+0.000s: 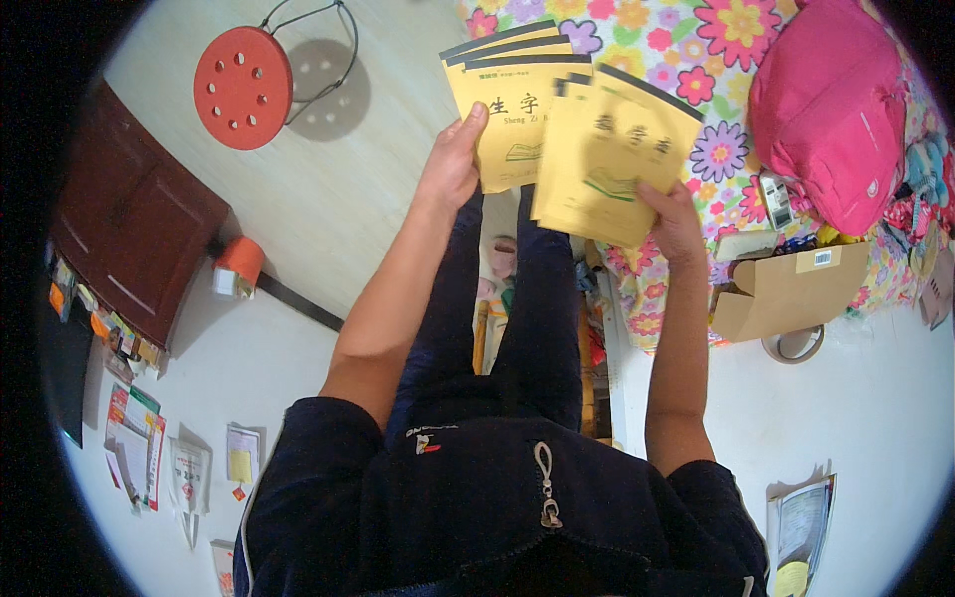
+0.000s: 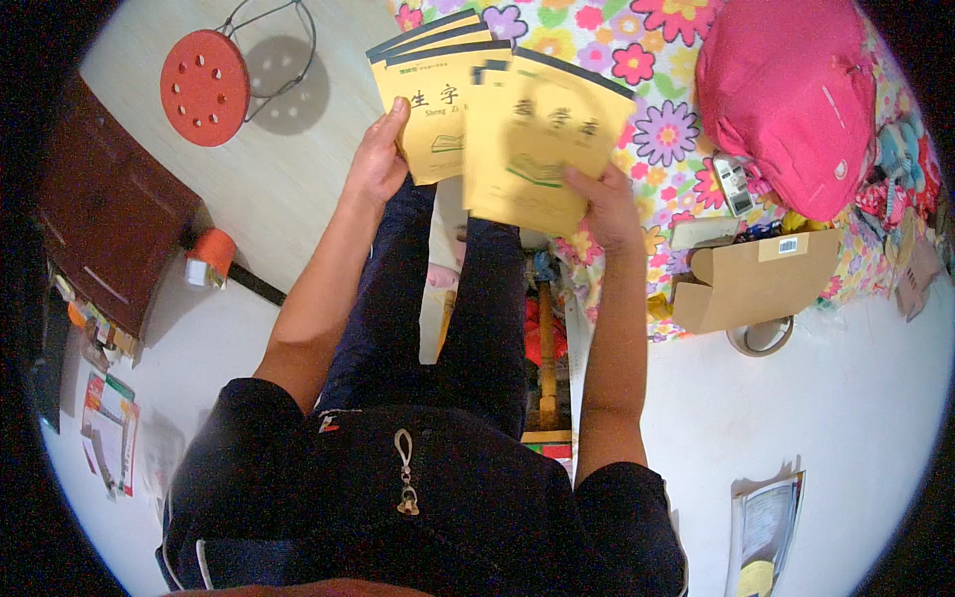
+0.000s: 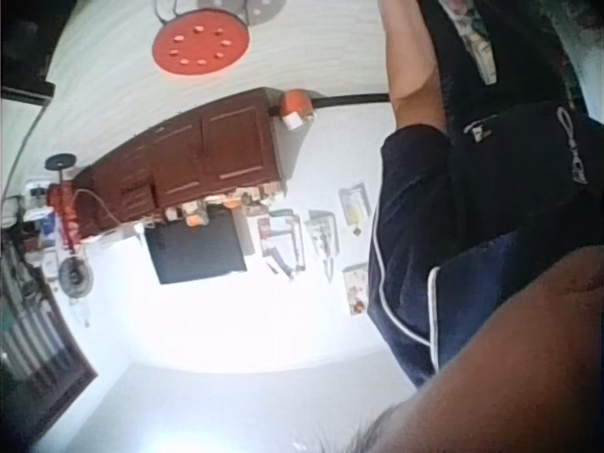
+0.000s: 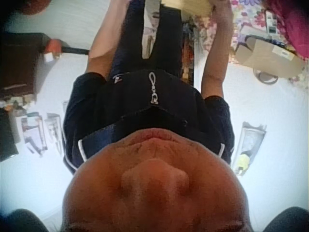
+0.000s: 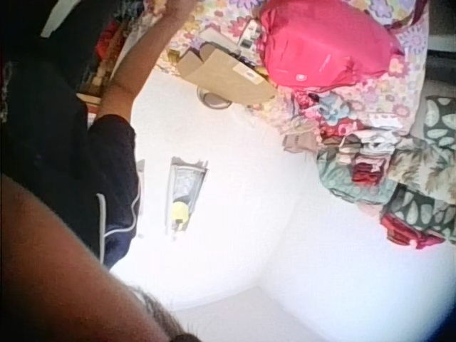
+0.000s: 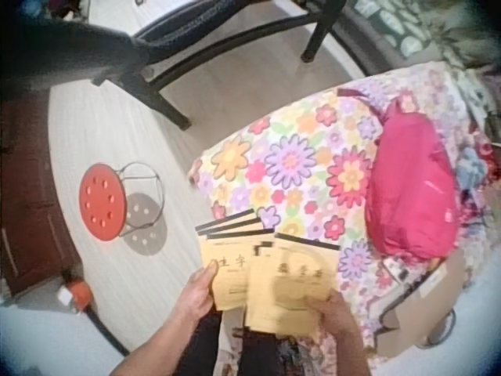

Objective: The person retrieves a water bottle from under a desk, then unpacks a pink backpack to remove several yellow notebooks. They walk to a cabinet, sit on the floor, and organize the notebooks and other stationery items inside plastic bags within the cabinet.

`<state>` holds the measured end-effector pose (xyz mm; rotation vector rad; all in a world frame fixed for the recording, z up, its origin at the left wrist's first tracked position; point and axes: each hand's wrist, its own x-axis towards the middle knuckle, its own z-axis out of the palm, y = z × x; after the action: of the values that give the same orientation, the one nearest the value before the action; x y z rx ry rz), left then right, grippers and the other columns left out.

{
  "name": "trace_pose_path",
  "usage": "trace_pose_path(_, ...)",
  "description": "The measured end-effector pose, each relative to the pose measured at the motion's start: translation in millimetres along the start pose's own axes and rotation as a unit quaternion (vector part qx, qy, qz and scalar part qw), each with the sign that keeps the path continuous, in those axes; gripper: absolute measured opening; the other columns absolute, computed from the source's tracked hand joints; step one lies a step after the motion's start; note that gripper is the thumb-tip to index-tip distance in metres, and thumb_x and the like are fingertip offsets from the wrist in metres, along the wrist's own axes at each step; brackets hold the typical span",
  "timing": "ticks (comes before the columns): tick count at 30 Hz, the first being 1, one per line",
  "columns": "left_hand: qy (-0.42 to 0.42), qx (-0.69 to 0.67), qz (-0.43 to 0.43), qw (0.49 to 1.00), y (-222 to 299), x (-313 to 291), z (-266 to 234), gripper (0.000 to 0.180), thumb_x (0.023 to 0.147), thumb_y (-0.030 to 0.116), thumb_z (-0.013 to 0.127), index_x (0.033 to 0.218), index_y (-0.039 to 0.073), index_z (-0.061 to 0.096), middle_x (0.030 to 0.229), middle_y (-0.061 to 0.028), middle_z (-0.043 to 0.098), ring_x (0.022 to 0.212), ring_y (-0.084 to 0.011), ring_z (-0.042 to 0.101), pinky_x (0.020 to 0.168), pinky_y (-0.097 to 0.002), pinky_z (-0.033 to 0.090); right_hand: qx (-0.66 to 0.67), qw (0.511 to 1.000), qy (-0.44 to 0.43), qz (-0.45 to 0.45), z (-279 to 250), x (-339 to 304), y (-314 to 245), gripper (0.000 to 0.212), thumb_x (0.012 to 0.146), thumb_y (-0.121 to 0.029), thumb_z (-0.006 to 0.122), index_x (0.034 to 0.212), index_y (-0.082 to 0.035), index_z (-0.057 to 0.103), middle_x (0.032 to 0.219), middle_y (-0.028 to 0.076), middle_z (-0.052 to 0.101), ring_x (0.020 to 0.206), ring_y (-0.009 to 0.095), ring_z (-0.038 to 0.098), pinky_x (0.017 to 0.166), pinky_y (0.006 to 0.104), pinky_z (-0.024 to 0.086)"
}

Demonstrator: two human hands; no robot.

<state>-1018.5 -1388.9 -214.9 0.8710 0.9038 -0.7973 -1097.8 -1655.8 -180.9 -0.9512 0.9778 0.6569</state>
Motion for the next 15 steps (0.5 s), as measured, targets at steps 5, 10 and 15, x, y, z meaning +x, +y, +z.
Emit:
trace_pose_path(5, -0.079, 0.058, -0.022, 0.995, 18, -3, 19, 0.047, 0.09, 0.031, 0.049, 0.119, -0.005, 0.043, 0.11, -0.0137, 0.056, 0.095, -0.0188, 0.058, 0.084, -0.0314, 0.047, 0.027, 0.998, 0.036, -0.054, -49, -30, -38, 0.037, 0.079, -0.011, 0.061, 0.112, 0.002, 0.051, 0.106, 0.008, 0.059, 0.095, 0.016, 0.056, 0.084, 0.0299, 0.042)
trace_pose_path(10, -0.094, 0.29, 0.108, 0.946, -19, 59, 33, 0.037, 0.085, 0.016, 0.056, 0.115, -0.004, 0.045, 0.106, -0.0122, 0.058, 0.093, -0.0171, 0.058, 0.079, -0.0297, 0.047, -0.204, 0.964, 0.141, -0.1, -74, -2, -39, 0.034, 0.08, -0.011, 0.059, 0.11, 0.001, 0.052, 0.103, 0.008, 0.059, 0.093, 0.016, 0.056, 0.081, 0.0288, 0.042)
trace_pose_path(15, -0.012, 0.364, 0.178, 0.914, -36, 70, 47, 0.037, 0.081, 0.004, 0.057, 0.114, -0.003, 0.043, 0.108, -0.0108, 0.056, 0.095, -0.0162, 0.055, 0.082, -0.0288, 0.043, -0.237, 0.926, 0.23, -0.184, -74, 35, 1, 0.033, 0.081, -0.01, 0.058, 0.111, 0.0, 0.049, 0.103, 0.007, 0.058, 0.09, 0.014, 0.055, 0.08, 0.0275, 0.043)
